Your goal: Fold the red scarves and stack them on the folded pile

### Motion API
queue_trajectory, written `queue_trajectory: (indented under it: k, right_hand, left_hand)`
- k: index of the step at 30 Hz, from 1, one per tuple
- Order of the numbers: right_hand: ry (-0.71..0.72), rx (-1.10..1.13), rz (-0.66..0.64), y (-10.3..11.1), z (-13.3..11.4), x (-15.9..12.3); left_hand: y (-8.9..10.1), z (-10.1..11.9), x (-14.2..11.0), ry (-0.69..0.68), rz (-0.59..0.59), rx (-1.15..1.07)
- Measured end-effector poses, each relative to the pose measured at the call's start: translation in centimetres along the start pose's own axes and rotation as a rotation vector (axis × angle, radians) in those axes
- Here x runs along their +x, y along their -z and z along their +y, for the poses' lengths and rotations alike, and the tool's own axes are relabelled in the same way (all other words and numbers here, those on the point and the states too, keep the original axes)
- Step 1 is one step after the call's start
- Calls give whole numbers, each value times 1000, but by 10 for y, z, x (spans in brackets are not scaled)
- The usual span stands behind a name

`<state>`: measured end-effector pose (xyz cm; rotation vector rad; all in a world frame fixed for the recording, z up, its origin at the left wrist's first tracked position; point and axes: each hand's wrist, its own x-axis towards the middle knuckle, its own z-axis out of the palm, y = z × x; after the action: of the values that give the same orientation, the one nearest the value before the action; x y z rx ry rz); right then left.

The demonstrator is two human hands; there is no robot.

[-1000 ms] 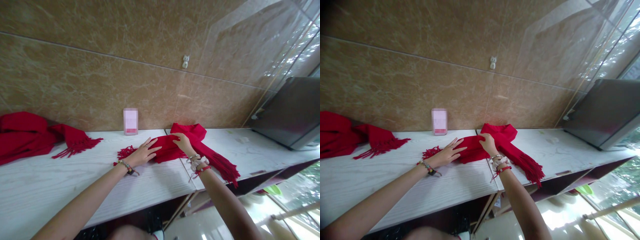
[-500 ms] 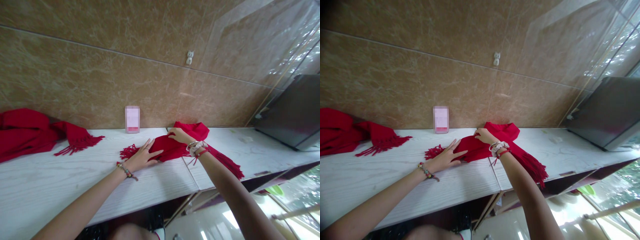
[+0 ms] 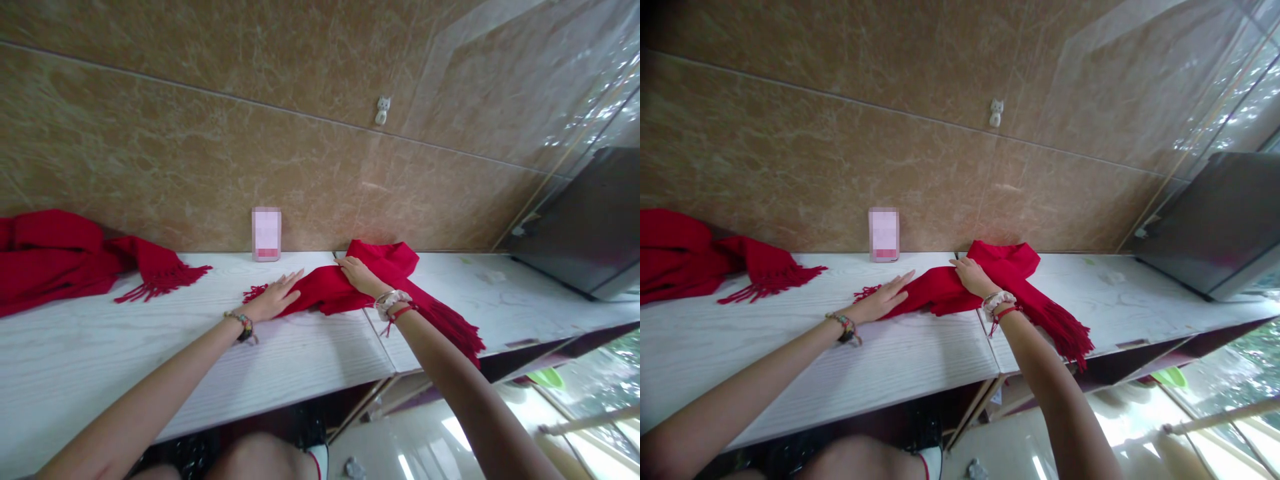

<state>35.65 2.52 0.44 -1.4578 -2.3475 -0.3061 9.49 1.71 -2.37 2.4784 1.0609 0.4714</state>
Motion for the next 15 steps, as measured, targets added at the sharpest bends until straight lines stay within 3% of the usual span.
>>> queue_trajectory:
  k: [2, 5, 8, 11, 15]
  right_hand:
    - [45, -6, 82, 9, -7, 2]
    - [220, 18, 196, 22, -33, 2]
    - [483, -17, 131, 25, -75, -4]
    - [629, -175, 34, 14, -112, -12]
    - [628, -290, 64, -10, -134, -17]
  left_hand:
    - [12, -8, 10, 128, -17, -91]
    - [28, -21, 24, 186, -178, -152]
    - [39, -32, 28, 175, -259, -180]
    - [44, -38, 22, 168, -270, -234]
    - [44, -39, 8, 179, -247, -318]
